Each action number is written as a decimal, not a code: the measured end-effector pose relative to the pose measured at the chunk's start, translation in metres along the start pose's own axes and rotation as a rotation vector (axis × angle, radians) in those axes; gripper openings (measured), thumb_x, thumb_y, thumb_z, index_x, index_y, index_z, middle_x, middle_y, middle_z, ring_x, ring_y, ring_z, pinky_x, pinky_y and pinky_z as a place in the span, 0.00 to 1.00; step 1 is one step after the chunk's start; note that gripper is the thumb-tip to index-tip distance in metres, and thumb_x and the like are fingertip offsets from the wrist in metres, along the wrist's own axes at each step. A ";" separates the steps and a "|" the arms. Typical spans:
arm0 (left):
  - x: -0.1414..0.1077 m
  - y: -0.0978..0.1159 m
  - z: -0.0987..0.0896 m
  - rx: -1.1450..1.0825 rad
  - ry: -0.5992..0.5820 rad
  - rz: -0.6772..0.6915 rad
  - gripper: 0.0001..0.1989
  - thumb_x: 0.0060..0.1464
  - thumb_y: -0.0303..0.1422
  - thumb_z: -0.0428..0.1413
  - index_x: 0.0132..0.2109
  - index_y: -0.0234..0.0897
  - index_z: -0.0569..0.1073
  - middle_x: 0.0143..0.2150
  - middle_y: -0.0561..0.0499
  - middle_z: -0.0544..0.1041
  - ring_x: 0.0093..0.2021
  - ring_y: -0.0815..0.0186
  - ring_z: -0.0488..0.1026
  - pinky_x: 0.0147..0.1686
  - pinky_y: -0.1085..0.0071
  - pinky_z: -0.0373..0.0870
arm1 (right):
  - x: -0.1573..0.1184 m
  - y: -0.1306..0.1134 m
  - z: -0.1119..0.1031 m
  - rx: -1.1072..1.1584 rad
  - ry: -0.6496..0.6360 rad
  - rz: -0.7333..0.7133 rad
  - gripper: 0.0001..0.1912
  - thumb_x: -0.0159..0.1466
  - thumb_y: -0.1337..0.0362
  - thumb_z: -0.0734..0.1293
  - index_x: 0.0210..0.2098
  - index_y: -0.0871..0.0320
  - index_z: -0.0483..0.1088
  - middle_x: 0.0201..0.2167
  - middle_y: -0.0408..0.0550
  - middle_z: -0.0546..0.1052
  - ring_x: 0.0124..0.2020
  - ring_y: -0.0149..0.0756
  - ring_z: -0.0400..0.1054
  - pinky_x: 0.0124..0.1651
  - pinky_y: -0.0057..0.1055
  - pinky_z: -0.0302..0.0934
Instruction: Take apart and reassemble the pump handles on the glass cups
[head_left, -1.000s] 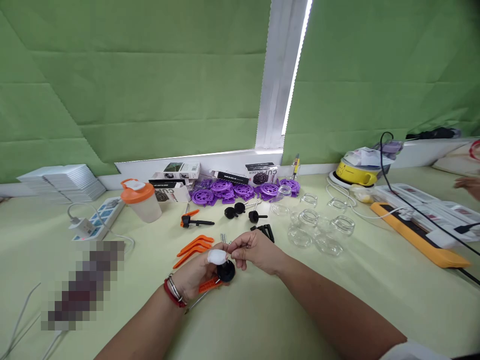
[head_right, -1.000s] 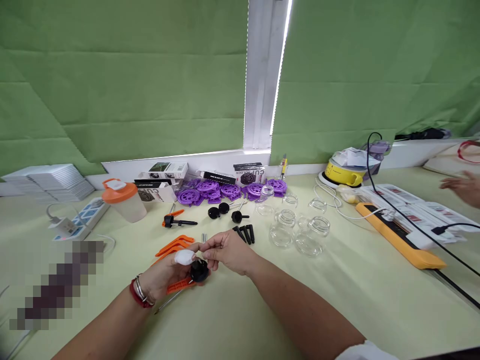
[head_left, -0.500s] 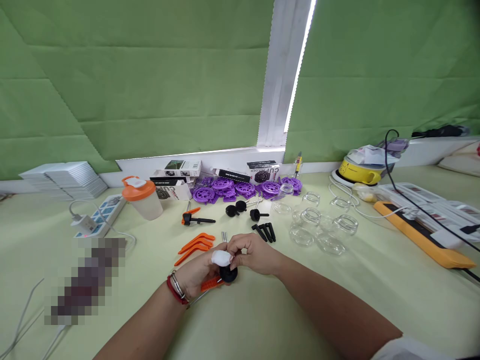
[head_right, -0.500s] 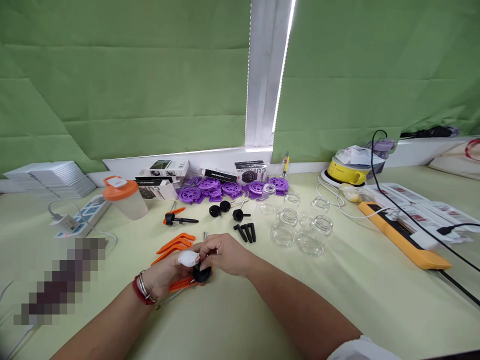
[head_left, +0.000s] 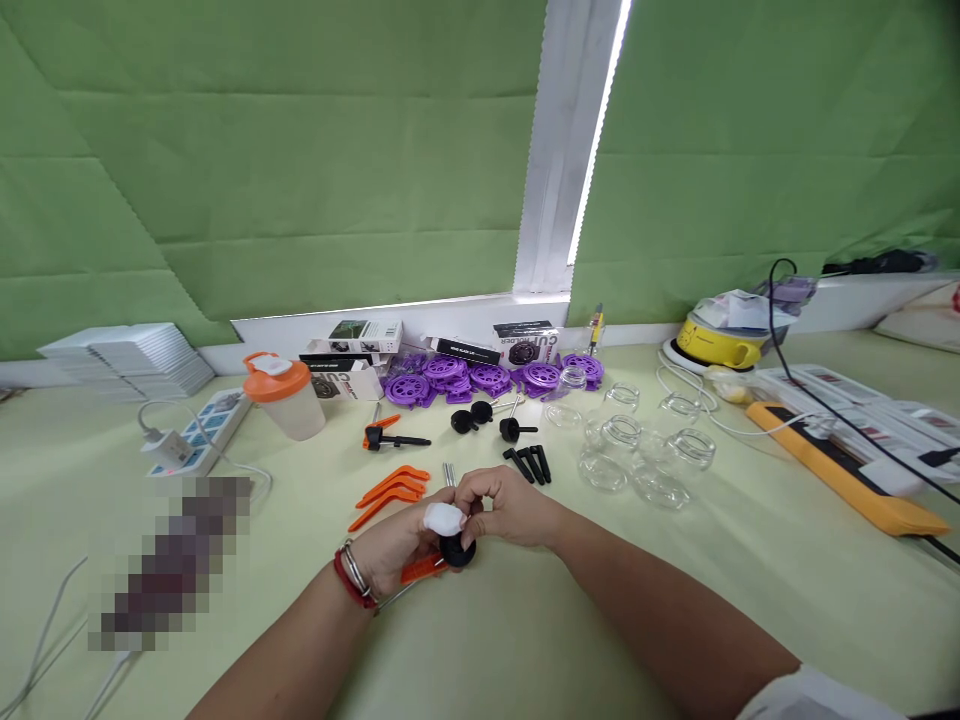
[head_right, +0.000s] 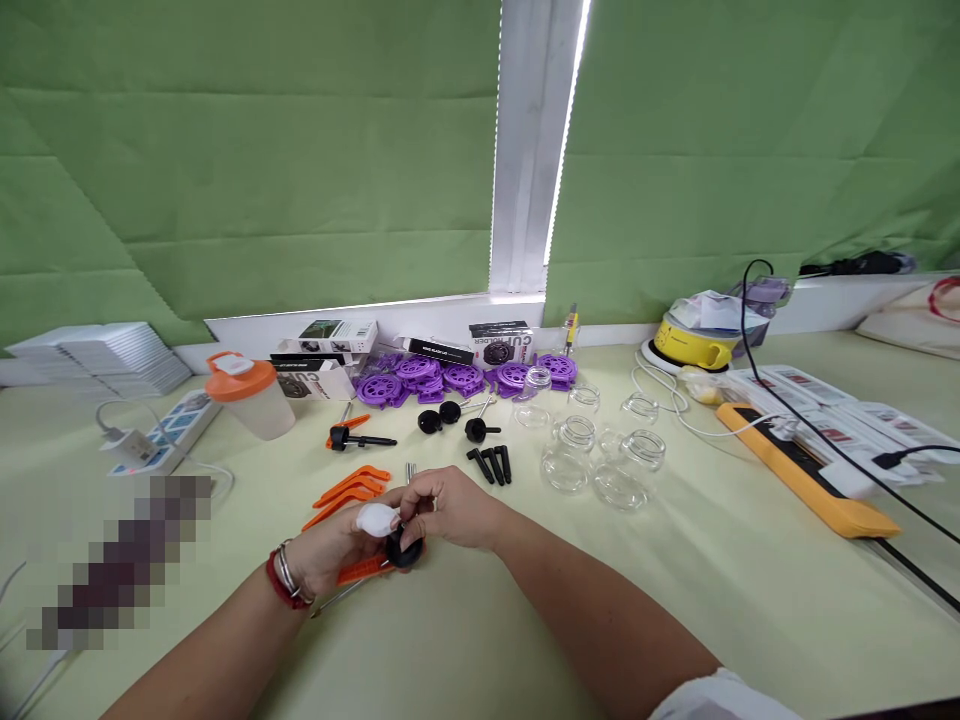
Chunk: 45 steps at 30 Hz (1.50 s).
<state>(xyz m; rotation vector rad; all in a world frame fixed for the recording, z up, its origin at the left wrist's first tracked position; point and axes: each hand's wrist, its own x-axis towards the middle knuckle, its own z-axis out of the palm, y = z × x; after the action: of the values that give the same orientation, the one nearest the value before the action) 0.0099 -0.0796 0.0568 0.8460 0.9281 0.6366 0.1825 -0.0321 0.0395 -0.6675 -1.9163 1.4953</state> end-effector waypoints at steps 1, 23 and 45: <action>0.000 0.000 0.000 0.001 -0.003 -0.002 0.08 0.47 0.32 0.54 0.38 0.38 0.70 0.31 0.52 0.71 0.33 0.65 0.69 0.34 0.70 0.64 | 0.000 0.001 0.000 -0.003 0.007 -0.001 0.12 0.44 0.61 0.76 0.23 0.60 0.72 0.26 0.41 0.72 0.28 0.30 0.64 0.34 0.28 0.60; 0.003 -0.004 -0.005 -0.002 -0.033 0.009 0.11 0.45 0.35 0.57 0.37 0.38 0.69 0.31 0.51 0.71 0.32 0.65 0.69 0.31 0.69 0.64 | -0.011 0.009 0.003 0.042 0.015 0.027 0.09 0.49 0.67 0.73 0.30 0.59 0.71 0.27 0.41 0.71 0.29 0.29 0.63 0.34 0.27 0.58; 0.005 -0.005 -0.012 0.019 -0.047 -0.016 0.12 0.47 0.39 0.56 0.39 0.39 0.68 0.30 0.51 0.71 0.32 0.63 0.70 0.33 0.67 0.66 | -0.009 0.008 0.011 0.169 0.042 0.066 0.14 0.48 0.65 0.73 0.23 0.59 0.62 0.27 0.42 0.70 0.30 0.30 0.64 0.34 0.28 0.59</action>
<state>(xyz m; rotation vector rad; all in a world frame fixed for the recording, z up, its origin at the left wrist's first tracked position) 0.0024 -0.0747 0.0462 0.8662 0.8984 0.5927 0.1811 -0.0439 0.0280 -0.6844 -1.7286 1.6500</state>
